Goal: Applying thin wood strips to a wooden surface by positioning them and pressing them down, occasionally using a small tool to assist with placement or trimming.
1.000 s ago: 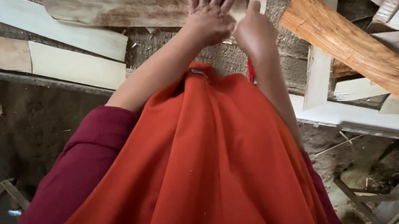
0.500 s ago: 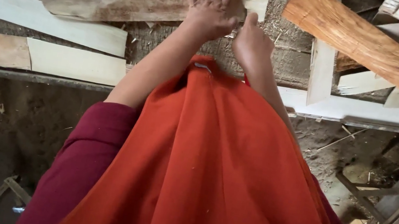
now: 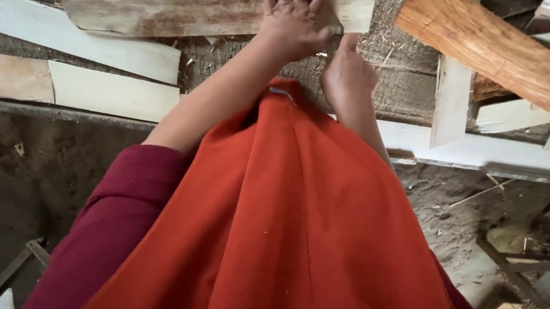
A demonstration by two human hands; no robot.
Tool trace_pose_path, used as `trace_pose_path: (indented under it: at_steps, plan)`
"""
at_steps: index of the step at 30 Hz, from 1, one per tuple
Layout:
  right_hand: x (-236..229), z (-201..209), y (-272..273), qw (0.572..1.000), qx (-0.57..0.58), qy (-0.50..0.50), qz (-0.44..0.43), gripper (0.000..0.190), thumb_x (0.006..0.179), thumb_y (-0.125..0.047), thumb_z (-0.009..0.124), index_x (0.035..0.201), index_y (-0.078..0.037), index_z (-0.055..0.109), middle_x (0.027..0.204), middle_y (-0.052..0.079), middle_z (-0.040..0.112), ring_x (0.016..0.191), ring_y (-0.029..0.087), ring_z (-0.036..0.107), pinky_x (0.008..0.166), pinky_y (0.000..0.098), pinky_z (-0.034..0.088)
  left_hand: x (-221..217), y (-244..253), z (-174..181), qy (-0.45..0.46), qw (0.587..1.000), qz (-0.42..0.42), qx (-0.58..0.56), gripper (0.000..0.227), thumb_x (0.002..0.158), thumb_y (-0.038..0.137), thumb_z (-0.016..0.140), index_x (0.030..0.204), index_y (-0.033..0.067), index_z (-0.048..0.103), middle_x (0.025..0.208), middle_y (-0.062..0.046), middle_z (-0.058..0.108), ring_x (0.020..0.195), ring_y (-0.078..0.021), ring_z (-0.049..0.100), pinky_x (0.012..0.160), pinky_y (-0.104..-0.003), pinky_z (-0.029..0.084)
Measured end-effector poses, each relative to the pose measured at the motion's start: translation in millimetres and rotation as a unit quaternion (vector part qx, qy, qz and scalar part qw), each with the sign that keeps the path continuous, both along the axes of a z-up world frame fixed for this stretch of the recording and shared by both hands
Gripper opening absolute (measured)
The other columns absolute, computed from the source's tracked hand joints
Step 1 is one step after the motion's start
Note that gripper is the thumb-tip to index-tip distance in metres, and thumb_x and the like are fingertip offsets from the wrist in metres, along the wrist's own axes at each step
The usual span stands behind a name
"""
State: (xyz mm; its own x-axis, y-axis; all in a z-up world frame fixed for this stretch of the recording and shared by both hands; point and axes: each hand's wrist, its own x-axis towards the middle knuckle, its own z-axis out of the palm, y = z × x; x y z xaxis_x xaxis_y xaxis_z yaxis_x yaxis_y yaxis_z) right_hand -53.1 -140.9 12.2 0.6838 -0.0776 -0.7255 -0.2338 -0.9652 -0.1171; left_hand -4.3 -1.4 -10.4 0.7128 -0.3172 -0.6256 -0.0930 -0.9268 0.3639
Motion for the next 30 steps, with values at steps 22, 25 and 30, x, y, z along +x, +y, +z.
trace_pose_path:
  at_steps: [22,25,30]
  plan:
    - [37.2,-25.9,-4.1,0.988,0.021,-0.151,0.024,0.029,0.109,-0.016,0.048,0.133,-0.005,0.036,0.064,-0.004,0.051,0.046,0.012,0.045,0.037,0.0247,0.035,-0.8,-0.4,1.0,-0.026,0.998,0.04,-0.035,0.083,0.104,0.072,0.022,0.168,0.0295,-0.009,0.171,-0.006,-0.021,0.151,-0.0362,-0.027,0.117,-0.063,-0.023]
    - [45.7,-23.2,-1.2,0.99,0.01,-0.137,0.027,0.028,0.109,-0.015,0.046,0.132,-0.003,0.036,0.062,-0.004,0.051,0.043,0.011,0.044,0.034,0.0241,0.031,1.4,-1.7,0.3,-0.007,0.999,0.033,-0.033,0.076,0.107,0.067,0.016,0.166,0.0301,-0.013,0.171,-0.007,-0.022,0.151,-0.0367,-0.027,0.116,-0.063,-0.023]
    - [53.7,-22.5,0.9,0.993,0.004,-0.12,0.011,0.031,0.11,-0.015,0.047,0.135,-0.004,0.032,0.064,-0.001,0.054,0.047,0.012,0.048,0.038,0.0232,0.035,-0.9,-0.9,2.4,-0.009,0.999,0.033,-0.036,0.07,0.114,0.061,0.019,0.166,0.0298,-0.016,0.168,-0.006,-0.028,0.149,-0.0351,-0.032,0.114,-0.062,-0.027]
